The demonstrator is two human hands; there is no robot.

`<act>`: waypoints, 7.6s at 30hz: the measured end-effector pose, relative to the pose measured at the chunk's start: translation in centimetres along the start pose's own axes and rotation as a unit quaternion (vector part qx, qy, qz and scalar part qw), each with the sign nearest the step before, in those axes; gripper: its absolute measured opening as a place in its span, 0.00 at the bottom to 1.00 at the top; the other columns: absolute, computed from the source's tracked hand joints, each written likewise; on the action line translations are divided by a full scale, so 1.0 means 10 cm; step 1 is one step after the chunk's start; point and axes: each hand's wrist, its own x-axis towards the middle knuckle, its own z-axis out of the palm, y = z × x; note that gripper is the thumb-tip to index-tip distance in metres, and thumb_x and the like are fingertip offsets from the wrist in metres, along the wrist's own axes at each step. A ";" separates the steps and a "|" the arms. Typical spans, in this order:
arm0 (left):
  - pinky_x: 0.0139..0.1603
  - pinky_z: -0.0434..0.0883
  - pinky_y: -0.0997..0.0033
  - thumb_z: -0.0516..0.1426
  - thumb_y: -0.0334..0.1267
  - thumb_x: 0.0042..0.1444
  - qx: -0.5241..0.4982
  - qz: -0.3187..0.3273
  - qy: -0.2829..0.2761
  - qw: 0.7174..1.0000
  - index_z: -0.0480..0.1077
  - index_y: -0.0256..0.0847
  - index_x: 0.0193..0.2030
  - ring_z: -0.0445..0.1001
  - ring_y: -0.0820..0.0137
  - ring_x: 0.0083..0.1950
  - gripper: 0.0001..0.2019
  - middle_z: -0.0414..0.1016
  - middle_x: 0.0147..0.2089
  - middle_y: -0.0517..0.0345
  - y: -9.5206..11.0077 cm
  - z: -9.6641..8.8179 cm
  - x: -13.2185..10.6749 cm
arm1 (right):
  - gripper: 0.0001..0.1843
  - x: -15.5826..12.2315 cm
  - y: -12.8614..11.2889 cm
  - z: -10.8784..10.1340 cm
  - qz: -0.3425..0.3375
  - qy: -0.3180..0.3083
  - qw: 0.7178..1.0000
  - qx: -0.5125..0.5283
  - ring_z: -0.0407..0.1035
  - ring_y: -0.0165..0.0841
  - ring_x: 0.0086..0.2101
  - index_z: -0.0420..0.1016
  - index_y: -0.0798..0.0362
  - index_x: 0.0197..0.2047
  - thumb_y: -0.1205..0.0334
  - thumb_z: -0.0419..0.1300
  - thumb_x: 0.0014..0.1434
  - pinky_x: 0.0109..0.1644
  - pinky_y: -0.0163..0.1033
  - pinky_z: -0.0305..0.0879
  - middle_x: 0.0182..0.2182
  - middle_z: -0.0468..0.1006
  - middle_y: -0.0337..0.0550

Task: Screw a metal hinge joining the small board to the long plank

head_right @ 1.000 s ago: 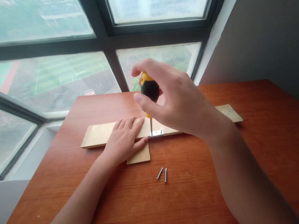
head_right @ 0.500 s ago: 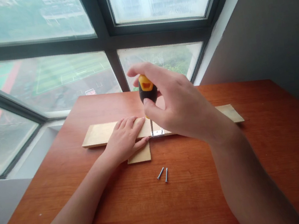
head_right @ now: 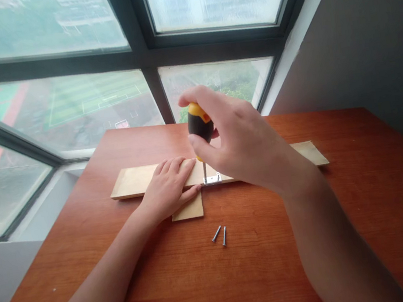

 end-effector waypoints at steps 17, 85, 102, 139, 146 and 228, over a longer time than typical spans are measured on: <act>0.62 0.56 0.52 0.52 0.54 0.60 -0.012 0.002 0.003 1.000 0.61 0.41 0.62 0.63 0.54 0.59 0.27 0.65 0.58 0.42 -0.01 0.00 0.00 | 0.20 0.00 -0.03 0.02 0.026 0.018 0.994 -0.101 0.71 0.42 0.35 0.68 0.43 0.54 0.57 0.59 0.58 0.41 0.52 0.70 0.38 0.77 0.42; 0.60 0.58 0.55 0.48 0.63 0.59 -0.001 0.008 0.003 1.000 0.62 0.40 0.62 0.65 0.55 0.57 0.33 0.68 0.55 0.42 -0.04 0.01 0.02 | 0.18 0.01 -0.06 -0.02 0.005 -0.002 1.000 -0.005 0.72 0.41 0.44 0.68 0.41 0.54 0.60 0.58 0.60 0.48 0.49 0.70 0.47 0.76 0.41; 0.57 0.60 0.57 0.47 0.64 0.58 0.005 0.019 -0.009 1.000 0.61 0.41 0.62 0.66 0.55 0.56 0.35 0.69 0.54 0.44 -0.07 0.01 0.04 | 0.25 -0.02 -0.02 -0.02 0.025 -0.029 0.997 0.063 0.73 0.34 0.40 0.63 0.45 0.59 0.66 0.56 0.58 0.46 0.41 0.71 0.45 0.76 0.38; 0.57 0.60 0.55 0.48 0.63 0.59 0.007 0.015 0.004 1.000 0.63 0.42 0.61 0.65 0.54 0.54 0.32 0.69 0.53 0.44 -0.06 0.03 0.02 | 0.21 -0.04 0.04 -0.21 0.071 0.100 0.985 -0.122 0.75 0.35 0.30 0.72 0.48 0.52 0.59 0.64 0.54 0.40 0.43 0.73 0.39 0.79 0.39; 0.58 0.60 0.57 0.48 0.62 0.59 0.019 0.010 0.004 1.000 0.63 0.43 0.61 0.65 0.55 0.55 0.31 0.68 0.53 0.45 -0.05 0.02 0.02 | 0.21 -0.03 0.06 -0.21 0.062 0.095 0.986 -0.122 0.75 0.34 0.30 0.73 0.51 0.51 0.59 0.65 0.54 0.40 0.41 0.72 0.39 0.79 0.41; 0.59 0.60 0.55 0.50 0.62 0.58 0.005 0.012 0.011 1.000 0.62 0.42 0.62 0.65 0.54 0.56 0.32 0.67 0.56 0.44 -0.04 0.02 0.02 | 0.24 -0.06 0.10 -0.24 0.070 -0.016 0.997 -0.020 0.72 0.37 0.38 0.64 0.44 0.59 0.57 0.58 0.59 0.44 0.44 0.69 0.47 0.76 0.42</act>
